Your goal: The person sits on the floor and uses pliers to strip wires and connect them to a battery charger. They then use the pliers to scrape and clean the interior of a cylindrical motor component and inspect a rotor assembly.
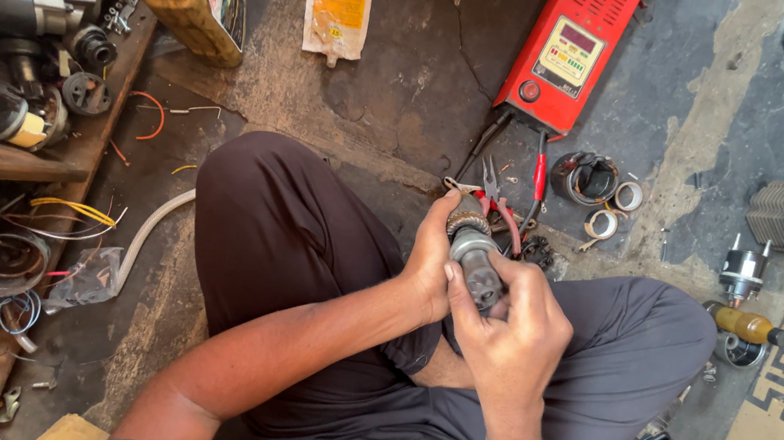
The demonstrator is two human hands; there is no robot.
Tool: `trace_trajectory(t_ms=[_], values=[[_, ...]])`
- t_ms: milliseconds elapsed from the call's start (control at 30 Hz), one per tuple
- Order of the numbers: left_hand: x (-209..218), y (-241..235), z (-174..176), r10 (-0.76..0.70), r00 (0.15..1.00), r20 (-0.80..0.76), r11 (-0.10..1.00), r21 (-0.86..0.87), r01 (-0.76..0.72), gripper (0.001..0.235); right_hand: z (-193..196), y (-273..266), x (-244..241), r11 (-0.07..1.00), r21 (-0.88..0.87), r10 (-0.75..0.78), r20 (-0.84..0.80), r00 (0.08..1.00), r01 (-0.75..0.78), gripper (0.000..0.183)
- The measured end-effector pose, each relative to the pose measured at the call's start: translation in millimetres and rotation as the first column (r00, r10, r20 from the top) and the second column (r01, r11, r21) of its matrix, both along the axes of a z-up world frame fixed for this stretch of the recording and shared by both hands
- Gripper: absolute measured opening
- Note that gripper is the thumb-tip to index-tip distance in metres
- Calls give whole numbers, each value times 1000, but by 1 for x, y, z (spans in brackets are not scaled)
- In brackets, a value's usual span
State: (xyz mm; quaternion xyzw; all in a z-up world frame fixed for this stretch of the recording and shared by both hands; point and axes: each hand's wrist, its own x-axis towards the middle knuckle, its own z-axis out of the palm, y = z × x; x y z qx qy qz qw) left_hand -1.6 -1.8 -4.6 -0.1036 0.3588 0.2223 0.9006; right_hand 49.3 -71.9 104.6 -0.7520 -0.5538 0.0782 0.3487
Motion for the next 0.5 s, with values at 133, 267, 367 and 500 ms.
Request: trace_trajectory(t_ms=[133, 267, 367, 500], values=[[2, 0, 4, 44, 999, 3, 995, 88, -44, 55, 4, -3, 6, 994, 103, 27, 69, 997, -34, 36], [2, 10, 8, 47, 991, 126, 978, 195, -71, 48, -5, -17, 16, 999, 50, 0, 28, 1000, -1, 34], [-6, 21, 15, 73, 994, 78, 966, 244, -90, 28, -27, -34, 23, 998, 57, -3, -79, 997, 7, 34], [-17, 24, 28, 111, 991, -77, 833, 551, -50, 24, -69, -47, 33, 999, -44, -49, -579, 814, 29, 42]])
